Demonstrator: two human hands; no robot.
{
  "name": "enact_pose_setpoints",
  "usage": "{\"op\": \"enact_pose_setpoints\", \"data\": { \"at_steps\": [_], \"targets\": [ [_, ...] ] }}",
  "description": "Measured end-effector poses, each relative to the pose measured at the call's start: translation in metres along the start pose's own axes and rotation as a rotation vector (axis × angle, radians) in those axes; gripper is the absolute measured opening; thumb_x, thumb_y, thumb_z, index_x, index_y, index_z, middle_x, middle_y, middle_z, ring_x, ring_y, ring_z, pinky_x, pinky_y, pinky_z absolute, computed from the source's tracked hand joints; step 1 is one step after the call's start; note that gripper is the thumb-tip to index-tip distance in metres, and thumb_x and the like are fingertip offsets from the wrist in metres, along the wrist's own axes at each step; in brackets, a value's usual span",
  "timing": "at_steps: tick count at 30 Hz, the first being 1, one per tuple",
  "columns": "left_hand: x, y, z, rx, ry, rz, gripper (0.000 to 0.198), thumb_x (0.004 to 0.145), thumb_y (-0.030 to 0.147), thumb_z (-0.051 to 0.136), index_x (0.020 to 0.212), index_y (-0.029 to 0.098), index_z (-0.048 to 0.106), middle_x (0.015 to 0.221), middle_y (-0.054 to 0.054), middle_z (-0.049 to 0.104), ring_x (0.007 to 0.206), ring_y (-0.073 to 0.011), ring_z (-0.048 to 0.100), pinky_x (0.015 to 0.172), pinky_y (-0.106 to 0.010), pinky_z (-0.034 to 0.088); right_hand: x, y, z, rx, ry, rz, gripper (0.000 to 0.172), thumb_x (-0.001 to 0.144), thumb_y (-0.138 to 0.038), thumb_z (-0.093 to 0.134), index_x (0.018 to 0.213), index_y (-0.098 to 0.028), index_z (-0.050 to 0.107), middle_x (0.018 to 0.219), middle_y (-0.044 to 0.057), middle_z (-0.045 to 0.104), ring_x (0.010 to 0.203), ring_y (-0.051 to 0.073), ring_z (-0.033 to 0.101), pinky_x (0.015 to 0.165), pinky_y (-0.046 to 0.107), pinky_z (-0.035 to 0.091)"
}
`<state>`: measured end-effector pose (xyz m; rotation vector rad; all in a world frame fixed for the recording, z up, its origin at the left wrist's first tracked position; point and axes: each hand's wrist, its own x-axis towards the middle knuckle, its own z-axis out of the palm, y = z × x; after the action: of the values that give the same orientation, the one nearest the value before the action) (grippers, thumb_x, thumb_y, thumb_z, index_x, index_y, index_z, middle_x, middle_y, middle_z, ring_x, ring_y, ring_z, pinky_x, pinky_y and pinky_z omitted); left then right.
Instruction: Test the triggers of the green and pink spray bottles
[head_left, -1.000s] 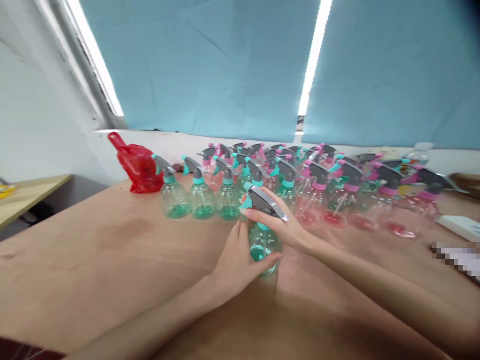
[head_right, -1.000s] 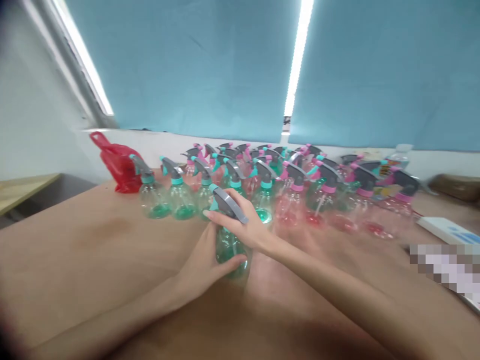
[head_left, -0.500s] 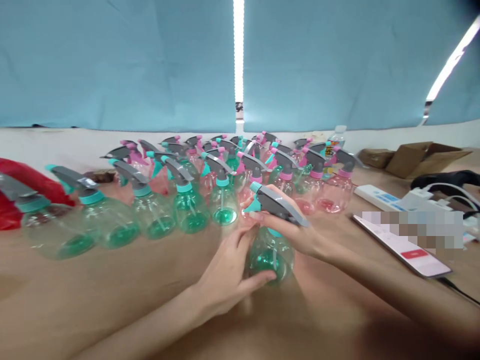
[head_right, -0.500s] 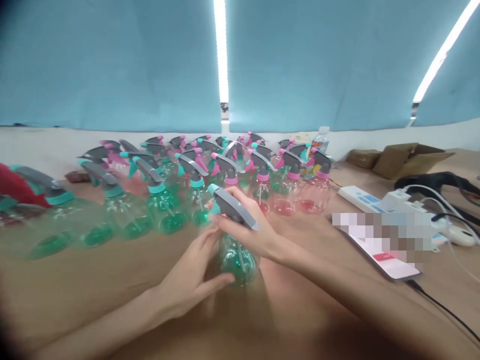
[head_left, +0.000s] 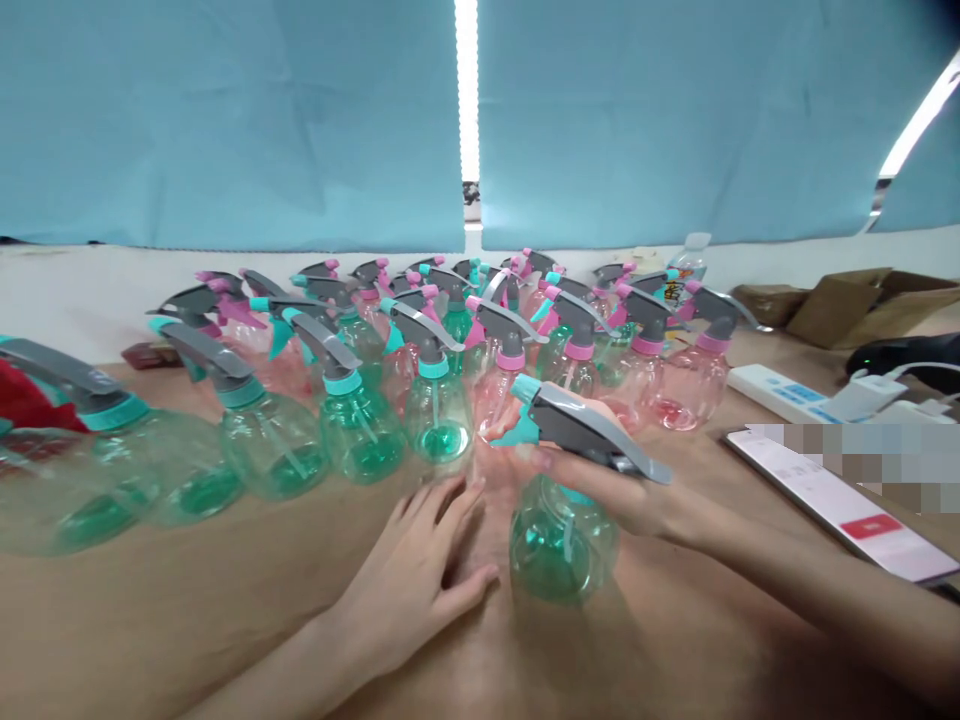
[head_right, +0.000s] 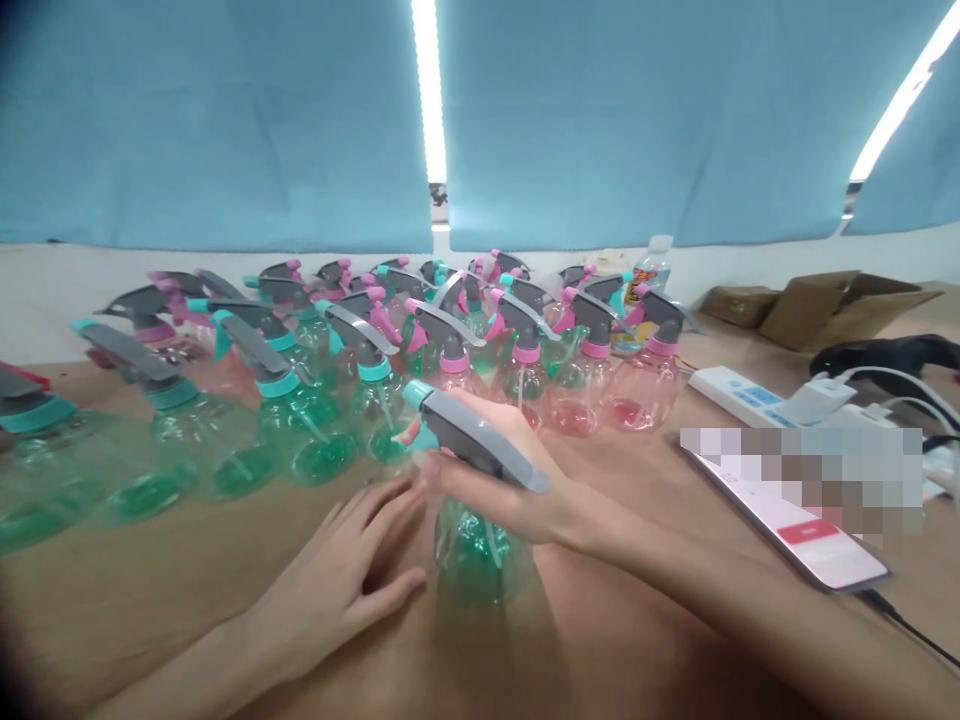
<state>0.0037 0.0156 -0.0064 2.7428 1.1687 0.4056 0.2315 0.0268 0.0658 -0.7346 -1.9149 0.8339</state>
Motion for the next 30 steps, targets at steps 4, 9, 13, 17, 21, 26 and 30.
{"op": "enact_pose_setpoints", "data": {
  "at_steps": [4,9,13,17,21,26,30],
  "targets": [
    [-0.002,-0.001,0.002,0.017,0.003,-0.009,0.057,0.090,0.038,0.057,0.141,0.021,0.038,0.140,-0.013,0.045,0.125,-0.0323,0.043,0.099,-0.050,0.040,0.000,-0.002,-0.001,-0.033,0.003,-0.017,0.023,0.090,-0.027,0.052,0.071,-0.021,0.042,0.067,-0.005,0.038,0.058,0.009,0.034,0.052,0.024,0.030],
    [-0.002,-0.001,0.003,0.040,0.015,0.004,0.055,0.091,0.037,0.055,0.140,0.020,0.040,0.138,-0.012,0.048,0.125,-0.0323,0.044,0.098,-0.050,0.041,0.001,-0.012,-0.005,-0.006,-0.014,-0.034,0.031,0.088,-0.017,0.051,0.066,-0.022,0.031,0.062,-0.007,0.028,0.053,0.008,0.026,0.047,0.023,0.025],
    [-0.001,-0.003,0.004,0.065,0.034,0.023,0.052,0.093,0.037,0.053,0.139,0.019,0.041,0.138,-0.013,0.048,0.125,-0.0322,0.044,0.099,-0.050,0.041,0.002,-0.015,-0.009,-0.066,-0.004,-0.040,0.029,0.087,-0.015,0.050,0.065,-0.022,0.031,0.061,-0.007,0.030,0.054,0.008,0.028,0.047,0.023,0.026],
    [-0.001,-0.004,0.004,0.081,0.033,0.040,0.046,0.094,0.036,0.051,0.136,0.018,0.046,0.136,-0.014,0.050,0.125,-0.0325,0.044,0.098,-0.051,0.042,0.001,-0.007,-0.009,-0.067,-0.014,0.021,0.015,0.086,-0.018,0.053,0.074,-0.022,0.044,0.067,-0.006,0.042,0.056,0.008,0.038,0.051,0.023,0.033],
    [-0.001,-0.003,0.003,0.090,0.037,0.042,0.044,0.094,0.039,0.049,0.134,0.019,0.048,0.136,-0.013,0.051,0.125,-0.0328,0.044,0.098,-0.051,0.042,0.001,0.005,-0.005,0.016,0.112,0.046,0.008,0.087,-0.022,0.056,0.094,-0.022,0.053,0.072,-0.005,0.044,0.056,0.008,0.039,0.052,0.025,0.034],
    [-0.001,-0.003,0.003,0.089,0.035,0.038,0.044,0.095,0.038,0.048,0.136,0.020,0.046,0.136,-0.012,0.051,0.124,-0.0320,0.046,0.098,-0.051,0.042,0.000,0.009,-0.003,0.007,0.096,0.105,0.015,0.086,-0.023,0.057,0.102,-0.023,0.055,0.072,-0.004,0.049,0.057,0.009,0.042,0.053,0.025,0.036],
    [0.000,-0.003,0.003,0.082,0.026,0.029,0.044,0.095,0.038,0.048,0.135,0.020,0.047,0.136,-0.012,0.051,0.124,-0.0327,0.045,0.097,-0.051,0.042,0.000,0.009,-0.004,0.008,0.085,0.098,0.016,0.086,-0.024,0.058,0.101,-0.024,0.056,0.074,-0.004,0.050,0.058,0.010,0.043,0.054,0.025,0.037]
  ]
}}
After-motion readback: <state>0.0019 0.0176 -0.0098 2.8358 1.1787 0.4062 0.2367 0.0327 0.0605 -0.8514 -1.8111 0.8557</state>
